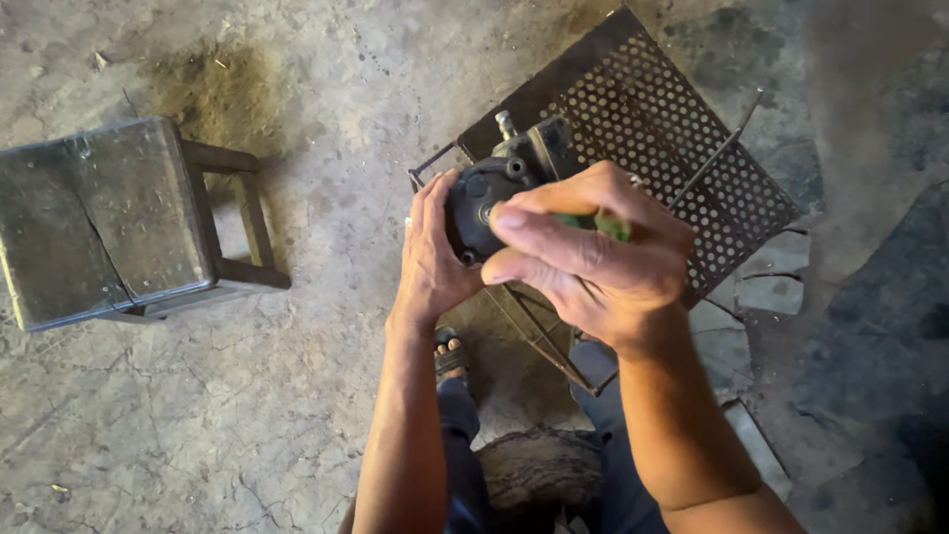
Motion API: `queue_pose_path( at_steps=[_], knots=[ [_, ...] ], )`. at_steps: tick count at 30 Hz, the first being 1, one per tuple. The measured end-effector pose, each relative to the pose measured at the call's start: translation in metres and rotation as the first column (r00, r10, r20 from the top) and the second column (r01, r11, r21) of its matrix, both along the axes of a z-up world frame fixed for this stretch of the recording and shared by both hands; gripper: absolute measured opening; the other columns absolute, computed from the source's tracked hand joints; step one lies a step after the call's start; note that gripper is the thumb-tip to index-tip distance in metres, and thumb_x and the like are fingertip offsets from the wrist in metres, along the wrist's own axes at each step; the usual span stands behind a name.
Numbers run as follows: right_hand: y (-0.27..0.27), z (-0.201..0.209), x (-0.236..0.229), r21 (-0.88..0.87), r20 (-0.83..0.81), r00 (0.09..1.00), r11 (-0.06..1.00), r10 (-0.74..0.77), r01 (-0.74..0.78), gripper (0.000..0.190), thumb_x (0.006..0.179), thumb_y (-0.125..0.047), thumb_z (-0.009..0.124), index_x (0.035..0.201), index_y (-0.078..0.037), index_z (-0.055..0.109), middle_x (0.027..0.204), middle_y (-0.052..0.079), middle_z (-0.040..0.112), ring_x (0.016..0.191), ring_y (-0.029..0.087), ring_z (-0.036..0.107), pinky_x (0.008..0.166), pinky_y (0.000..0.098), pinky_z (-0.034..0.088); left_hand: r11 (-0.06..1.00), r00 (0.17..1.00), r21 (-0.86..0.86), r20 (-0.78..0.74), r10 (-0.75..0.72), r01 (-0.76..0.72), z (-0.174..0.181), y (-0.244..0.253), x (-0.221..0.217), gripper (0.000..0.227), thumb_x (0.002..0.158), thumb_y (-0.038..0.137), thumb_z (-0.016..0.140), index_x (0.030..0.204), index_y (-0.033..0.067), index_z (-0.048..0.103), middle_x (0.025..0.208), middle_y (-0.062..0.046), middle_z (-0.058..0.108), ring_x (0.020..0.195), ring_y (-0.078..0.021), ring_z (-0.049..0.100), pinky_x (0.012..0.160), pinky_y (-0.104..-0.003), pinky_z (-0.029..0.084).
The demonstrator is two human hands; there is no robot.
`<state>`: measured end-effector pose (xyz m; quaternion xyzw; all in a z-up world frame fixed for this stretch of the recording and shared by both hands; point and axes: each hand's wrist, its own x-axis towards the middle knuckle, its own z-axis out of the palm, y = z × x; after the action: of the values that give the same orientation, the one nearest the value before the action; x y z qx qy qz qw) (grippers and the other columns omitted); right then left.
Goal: The person uses a green-handled screwdriver to unscrew and remove a bolt from a dark mechanical component held in their left hand. They then use the screwdriver to pry open the component, separating a circular cover from the main body to reveal internal gears.
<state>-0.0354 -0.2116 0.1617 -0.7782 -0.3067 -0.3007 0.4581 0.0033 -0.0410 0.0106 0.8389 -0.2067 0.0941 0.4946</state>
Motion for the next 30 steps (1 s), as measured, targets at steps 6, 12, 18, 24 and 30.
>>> queue_pose_path(
  at_steps=[6, 12, 18, 24, 30],
  knots=[
    [0.005, 0.006, 0.003, 0.015, 0.009, 0.993, 0.993, -0.116, 0.115, 0.046, 0.101, -0.025, 0.076, 0.142, -0.018, 0.059, 0.121, 0.010, 0.069, 0.098, 0.017, 0.069, 0.082, 0.0275, 0.058, 1.000, 0.997, 0.017, -0.076, -0.005, 0.006, 0.005, 0.003, 0.002, 0.120, 0.046, 0.026, 0.100, 0.147, 0.0022, 0.041, 0.146, -0.021, 0.051, 0.138, -0.0407, 0.049, 0.115, -0.049, 0.041],
    [-0.001, -0.012, -0.003, 0.039, -0.042, 0.978, 0.978, -0.204, 0.206, 0.040, 0.090, -0.023, 0.085, 0.127, -0.014, 0.072, 0.111, 0.010, 0.068, 0.086, 0.014, 0.064, 0.067, 0.0231, 0.047, 1.000, 0.999, -0.014, -0.046, -0.004, 0.003, 0.006, 0.003, 0.002, 0.117, 0.050, 0.027, 0.100, 0.148, 0.0030, 0.041, 0.147, -0.019, 0.051, 0.136, -0.0396, 0.051, 0.114, -0.048, 0.043],
    [0.007, -0.026, 0.002, 0.291, -0.053, 0.998, 0.956, -0.015, 0.029, 0.021, 0.093, -0.005, 0.077, 0.112, -0.014, 0.079, 0.112, 0.014, 0.076, 0.082, 0.011, 0.070, 0.067, 0.0241, 0.057, 1.000, 0.998, -0.002, -0.066, -0.005, 0.004, 0.003, 0.004, 0.002, 0.118, 0.049, 0.028, 0.100, 0.148, 0.0021, 0.041, 0.146, -0.021, 0.051, 0.135, -0.0405, 0.051, 0.113, -0.049, 0.043],
    [0.012, 0.016, -0.011, 0.169, -0.148, 0.981, 0.974, -0.123, 0.147, 0.027, 0.094, -0.007, 0.070, 0.121, -0.011, 0.070, 0.127, 0.017, 0.062, 0.111, 0.024, 0.065, 0.097, 0.0347, 0.055, 1.000, 0.999, 0.005, -0.052, 0.001, -0.001, 0.005, 0.005, 0.002, 0.117, 0.048, 0.030, 0.100, 0.146, 0.0018, 0.043, 0.145, -0.021, 0.052, 0.134, -0.0409, 0.052, 0.112, -0.049, 0.043],
    [0.020, 0.016, -0.010, 0.009, -0.050, 0.973, 0.974, -0.227, 0.228, 0.031, 0.087, -0.012, 0.086, 0.116, -0.013, 0.075, 0.110, 0.012, 0.071, 0.098, 0.023, 0.071, 0.081, 0.0318, 0.055, 1.000, 0.998, 0.009, -0.053, 0.023, -0.023, 0.005, 0.003, 0.001, 0.115, 0.053, 0.034, 0.100, 0.147, 0.0012, 0.043, 0.145, -0.021, 0.053, 0.136, -0.0407, 0.051, 0.113, -0.049, 0.042]
  ],
)
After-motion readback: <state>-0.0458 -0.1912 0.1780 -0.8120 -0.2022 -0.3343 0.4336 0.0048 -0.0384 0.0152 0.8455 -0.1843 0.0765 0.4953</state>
